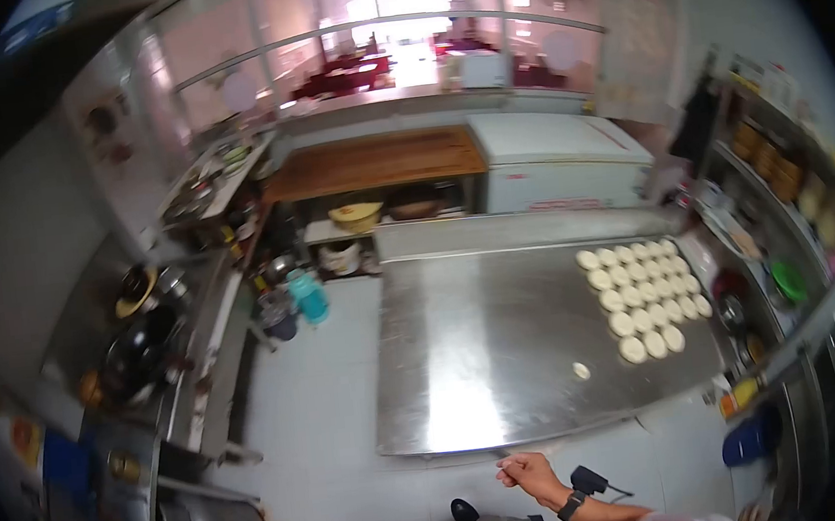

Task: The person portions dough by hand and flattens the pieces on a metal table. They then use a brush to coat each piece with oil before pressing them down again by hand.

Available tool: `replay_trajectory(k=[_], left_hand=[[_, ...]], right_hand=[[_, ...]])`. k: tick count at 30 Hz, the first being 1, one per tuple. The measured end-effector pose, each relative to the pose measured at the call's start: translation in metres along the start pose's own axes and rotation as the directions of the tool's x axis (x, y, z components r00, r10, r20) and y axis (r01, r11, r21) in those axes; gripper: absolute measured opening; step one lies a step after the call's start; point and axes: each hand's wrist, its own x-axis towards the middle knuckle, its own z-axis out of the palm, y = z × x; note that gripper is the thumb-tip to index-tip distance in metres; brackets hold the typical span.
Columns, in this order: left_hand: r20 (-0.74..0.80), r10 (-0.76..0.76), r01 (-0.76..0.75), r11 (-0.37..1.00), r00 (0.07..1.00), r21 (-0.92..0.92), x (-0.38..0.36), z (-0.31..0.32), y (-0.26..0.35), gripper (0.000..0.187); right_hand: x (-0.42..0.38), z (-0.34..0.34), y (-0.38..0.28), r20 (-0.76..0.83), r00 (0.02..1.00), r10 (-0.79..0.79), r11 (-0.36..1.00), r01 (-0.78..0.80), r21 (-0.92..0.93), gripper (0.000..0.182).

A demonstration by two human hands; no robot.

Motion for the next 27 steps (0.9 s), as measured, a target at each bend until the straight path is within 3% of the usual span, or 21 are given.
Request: replay_trajectory(k=[1,2,3,4,5,6,7,8,9,11,13,17,19,21,23,25,27], left_hand=[[0.088,-0.009,0.009,1.000,0.996,0.001,0.005,-0.010,-0.007,0.022],[-0.167,0.114,-0.097,0.990,0.979,0.105,0.017,-0.007,-0.007,0.021],[-0.114,-0.036,0.011,0.978,0.993,-0.210,0.027,-0.016,-0.014,0.020],[-0.213,0.111,-0.053,0.963,0.971,0.263,0.045,-0.023,-0.034,0.030],[-0.243,0.083,-0.010,0.958,0.966,0.287,0.045,-0.046,0.011,0.030],[-0.254,-0.011,0.071,0.971,0.967,0.230,0.044,-0.075,0.064,0.029],[-0.448,0.061,0.020,0.985,0.892,0.173,0.060,-0.084,0.073,0.029],[-0.514,0.044,-0.025,0.999,0.856,0.044,0.089,-0.094,0.062,0.030],[-0.460,-0.087,0.022,0.989,0.884,-0.144,0.103,-0.115,0.079,0.033],[-0.528,-0.097,-0.030,0.973,0.844,-0.228,0.148,-0.145,0.079,0.031],[-0.415,-0.361,0.033,0.786,0.835,-0.617,0.183,-0.183,0.114,0.027],[-0.427,-0.402,-0.034,0.694,0.810,-0.719,0.300,-0.237,0.098,0.022],[-0.297,-0.496,-0.017,0.492,0.816,-0.870,0.346,-0.263,0.092,0.014],[-0.292,-0.487,-0.051,0.449,0.823,-0.892,0.399,-0.276,0.058,0.011],[-0.294,-0.469,-0.093,0.405,0.833,-0.910,0.437,-0.287,0.051,0.009],[-0.213,-0.602,-0.060,0.264,0.770,-0.963,0.468,-0.297,0.049,0.009],[-0.161,-0.498,-0.003,0.303,0.852,-0.953,0.499,-0.301,0.005,0.013]], right_hand=[[0.009,-0.002,0.006,0.012,0.998,-0.059,0.998,0.059,0.003,0.024],[0.018,-0.001,0.015,0.051,0.993,-0.104,0.994,0.104,0.014,0.025],[0.027,0.000,0.020,0.041,0.990,-0.133,0.991,0.133,0.008,0.025],[0.028,0.006,0.010,0.045,0.992,-0.119,0.991,0.116,0.059,0.023],[0.036,0.010,0.007,0.031,0.995,-0.099,0.994,0.098,0.036,0.022],[0.043,0.015,0.004,-0.032,0.999,-0.039,0.997,0.041,0.062,0.020],[0.043,0.023,-0.003,-0.054,0.998,-0.025,0.994,0.030,0.106,0.020],[0.045,0.036,-0.008,-0.049,0.998,-0.026,0.995,0.030,0.097,0.020],[0.051,0.038,-0.003,-0.013,1.000,-0.014,0.997,0.015,0.074,0.020],[0.062,0.045,0.007,-0.073,0.997,-0.035,0.997,0.040,0.066,0.016],[0.065,0.063,0.009,-0.110,0.994,-0.030,0.998,0.035,0.047,0.016],[0.058,0.120,0.012,-0.250,0.968,-0.037,0.999,0.036,-0.007,0.014],[0.040,0.161,0.003,-0.274,0.961,-0.035,0.999,0.029,-0.026,0.015],[0.007,0.221,-0.027,-0.249,0.968,-0.008,0.996,-0.015,-0.091,0.008],[-0.002,0.250,-0.024,-0.254,0.966,-0.051,0.995,0.027,-0.100,0.013],[-0.010,0.263,-0.006,-0.279,0.958,0.073,0.994,-0.092,-0.053,0.022],[-0.017,0.277,0.002,-0.326,0.941,0.094,0.992,-0.117,-0.053,0.028]])
